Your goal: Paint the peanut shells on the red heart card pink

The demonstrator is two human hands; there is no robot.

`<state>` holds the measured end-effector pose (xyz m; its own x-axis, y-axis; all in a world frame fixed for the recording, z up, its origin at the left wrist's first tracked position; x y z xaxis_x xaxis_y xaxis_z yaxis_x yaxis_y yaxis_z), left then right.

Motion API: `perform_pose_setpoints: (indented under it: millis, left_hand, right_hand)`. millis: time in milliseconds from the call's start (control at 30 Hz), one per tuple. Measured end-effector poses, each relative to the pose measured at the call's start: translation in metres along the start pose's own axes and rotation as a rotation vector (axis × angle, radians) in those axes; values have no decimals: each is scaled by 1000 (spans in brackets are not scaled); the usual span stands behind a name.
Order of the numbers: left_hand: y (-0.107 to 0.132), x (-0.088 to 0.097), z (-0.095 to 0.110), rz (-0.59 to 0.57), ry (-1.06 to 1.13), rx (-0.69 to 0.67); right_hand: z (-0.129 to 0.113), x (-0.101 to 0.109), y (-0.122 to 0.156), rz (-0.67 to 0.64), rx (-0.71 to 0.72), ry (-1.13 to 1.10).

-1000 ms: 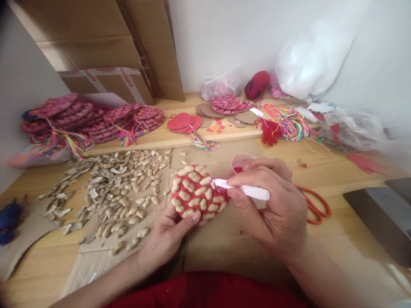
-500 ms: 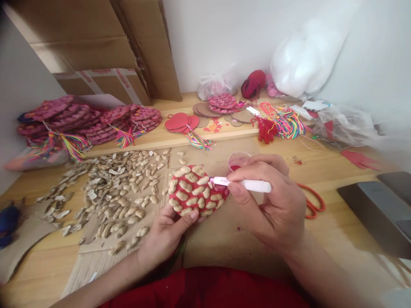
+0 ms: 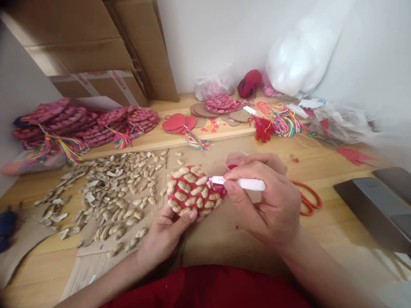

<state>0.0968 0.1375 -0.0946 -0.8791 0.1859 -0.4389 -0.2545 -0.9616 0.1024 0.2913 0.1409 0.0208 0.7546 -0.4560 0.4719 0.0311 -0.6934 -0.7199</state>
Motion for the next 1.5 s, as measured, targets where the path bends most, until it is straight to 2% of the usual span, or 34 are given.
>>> perform_pose_setpoints:
  millis: [100,300,467,600,733,900,1067,1200,1367,1500]
  left_hand:
    - [0,2,-1,0,-13,-5]
    - [0,2,-1,4,-52,0]
    - [1,2,-1,17,-60,17]
    - [2,3,-3,11,-24,20]
    - [1,3,-3,18,4,30]
    - [1,2,-2,35,10,41]
    - [1,3,-3,48,8,55]
    - [1,3,-3,39,-3,41]
    - [2,3,-4,32,35,56]
    - [1,5,-5,26,58,46]
  right_hand:
    - [1,2,0,42,-18,-4]
    - [1,-1,0,8,-32,-15]
    - [3,2,0,49,-43,-29]
    - [4,1,1,28,-51,-52]
    - [3,4,0,76,-45,-41]
    - [1,0,0,13,-13,-71]
    - [3,2,0,88,-44,-40]
    - [2,0,0,37,-17,-92]
    - [5,4,1,85,-59,-51]
    - [3,3,1,58,-53,-98]
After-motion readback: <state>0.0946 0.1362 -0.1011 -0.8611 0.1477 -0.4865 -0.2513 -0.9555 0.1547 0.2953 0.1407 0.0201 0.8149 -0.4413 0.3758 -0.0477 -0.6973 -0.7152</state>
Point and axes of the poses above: each hand's wrist, its own y-axis away from the middle knuckle, its own x-axis out of the back of the hand, z = x × y, the point moved 5 cm from there along -y, towards the middle knuckle, and after that the axes turned 3 degrees about -x, right-handed, at the moved point
